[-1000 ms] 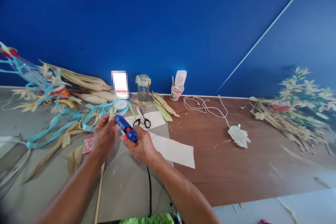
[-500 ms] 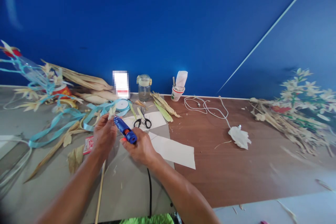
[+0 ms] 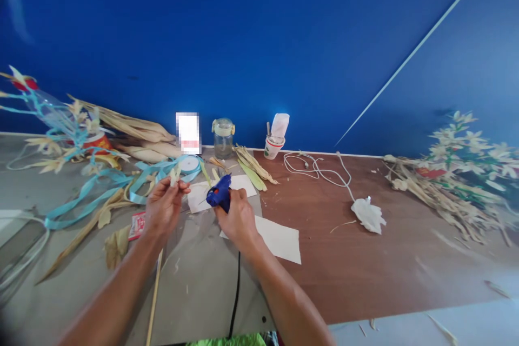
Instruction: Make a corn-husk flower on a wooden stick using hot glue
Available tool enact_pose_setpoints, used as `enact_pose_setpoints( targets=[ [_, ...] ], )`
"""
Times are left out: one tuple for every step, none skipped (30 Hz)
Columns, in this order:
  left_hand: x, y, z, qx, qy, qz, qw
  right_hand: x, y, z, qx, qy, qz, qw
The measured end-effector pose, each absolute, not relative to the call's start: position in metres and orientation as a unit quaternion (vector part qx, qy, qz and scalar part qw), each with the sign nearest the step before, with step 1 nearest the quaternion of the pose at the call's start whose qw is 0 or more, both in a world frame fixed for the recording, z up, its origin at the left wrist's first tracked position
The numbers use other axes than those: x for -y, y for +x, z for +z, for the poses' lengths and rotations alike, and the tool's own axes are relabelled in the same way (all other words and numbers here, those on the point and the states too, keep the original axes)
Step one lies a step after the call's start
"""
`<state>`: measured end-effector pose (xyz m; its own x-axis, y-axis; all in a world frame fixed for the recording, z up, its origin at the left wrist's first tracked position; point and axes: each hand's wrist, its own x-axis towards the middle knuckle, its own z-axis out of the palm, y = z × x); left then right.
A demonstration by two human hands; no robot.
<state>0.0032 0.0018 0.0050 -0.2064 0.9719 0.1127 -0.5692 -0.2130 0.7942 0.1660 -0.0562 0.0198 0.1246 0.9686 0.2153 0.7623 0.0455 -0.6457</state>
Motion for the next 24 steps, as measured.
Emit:
enact_pose_setpoints(
  targets=[
    [-0.002,0.003,0.005,-0.312,0.323,0.71,0.543,0.055,0.167,0.017,0.645,-0.692,0.146,0.29],
    [-0.002,0.003,0.005,-0.309,0.325,0.709,0.544,0.053,0.168,0.015,0.646,-0.707,0.137,0.254],
    [-0.001,0.003,0.005,-0.308,0.325,0.708,0.546,0.052,0.169,0.013,0.646,-0.72,0.129,0.221],
    [-0.001,0.004,0.005,-0.308,0.325,0.707,0.547,0.051,0.169,0.011,0.643,-0.731,0.121,0.193],
    [-0.001,0.003,0.006,-0.309,0.324,0.707,0.548,0.051,0.169,0.009,0.639,-0.741,0.115,0.17],
    [-0.001,0.003,0.006,-0.31,0.324,0.705,0.549,0.05,0.17,0.008,0.635,-0.75,0.111,0.15],
    [0.0,0.003,0.006,-0.312,0.325,0.703,0.55,0.049,0.17,0.007,0.632,-0.755,0.111,0.133],
    [0.0,0.003,0.006,-0.313,0.327,0.701,0.551,0.049,0.171,0.006,0.632,-0.757,0.113,0.12],
    [0.0,0.003,0.006,-0.312,0.329,0.698,0.554,0.049,0.172,0.006,0.633,-0.757,0.115,0.11],
    [0.0,0.002,0.006,-0.311,0.33,0.695,0.558,0.049,0.173,0.006,0.635,-0.757,0.115,0.102],
    [0.0,0.002,0.006,-0.309,0.331,0.692,0.563,0.049,0.175,0.007,0.638,-0.755,0.111,0.101],
    [0.001,0.002,0.006,-0.307,0.332,0.689,0.567,0.05,0.176,0.008,0.639,-0.755,0.099,0.108],
    [0.001,0.002,0.006,-0.304,0.334,0.686,0.57,0.05,0.176,0.009,0.64,-0.754,0.082,0.127],
    [0.001,0.002,0.006,-0.303,0.335,0.684,0.573,0.05,0.176,0.011,0.639,-0.75,0.062,0.159],
    [0.001,0.002,0.007,-0.302,0.337,0.682,0.574,0.051,0.176,0.012,0.64,-0.74,0.047,0.203],
    [0.001,0.002,0.007,-0.302,0.339,0.681,0.575,0.051,0.174,0.013,0.641,-0.722,0.043,0.258],
    [0.001,0.003,0.008,-0.304,0.339,0.679,0.576,0.051,0.172,0.014,0.644,-0.694,0.054,0.316],
    [0.002,0.004,0.008,-0.305,0.338,0.677,0.578,0.051,0.169,0.015,0.648,-0.659,0.081,0.372],
    [0.003,0.005,0.009,-0.306,0.337,0.673,0.582,0.051,0.165,0.015,0.652,-0.62,0.121,0.42],
    [0.004,0.006,0.01,-0.308,0.336,0.668,0.588,0.051,0.161,0.015,0.654,-0.581,0.167,0.455],
    [0.005,0.008,0.01,-0.309,0.337,0.661,0.595,0.051,0.156,0.014,0.653,-0.547,0.211,0.479],
    [0.007,0.009,0.011,-0.311,0.337,0.653,0.603,0.051,0.152,0.014,0.653,-0.52,0.246,0.493],
    [0.009,0.011,0.011,-0.313,0.337,0.645,0.61,0.052,0.148,0.013,0.651,-0.502,0.27,0.502],
    [0.01,0.013,0.011,-0.314,0.338,0.638,0.617,0.052,0.144,0.013,0.649,-0.487,0.284,0.511]
  ],
)
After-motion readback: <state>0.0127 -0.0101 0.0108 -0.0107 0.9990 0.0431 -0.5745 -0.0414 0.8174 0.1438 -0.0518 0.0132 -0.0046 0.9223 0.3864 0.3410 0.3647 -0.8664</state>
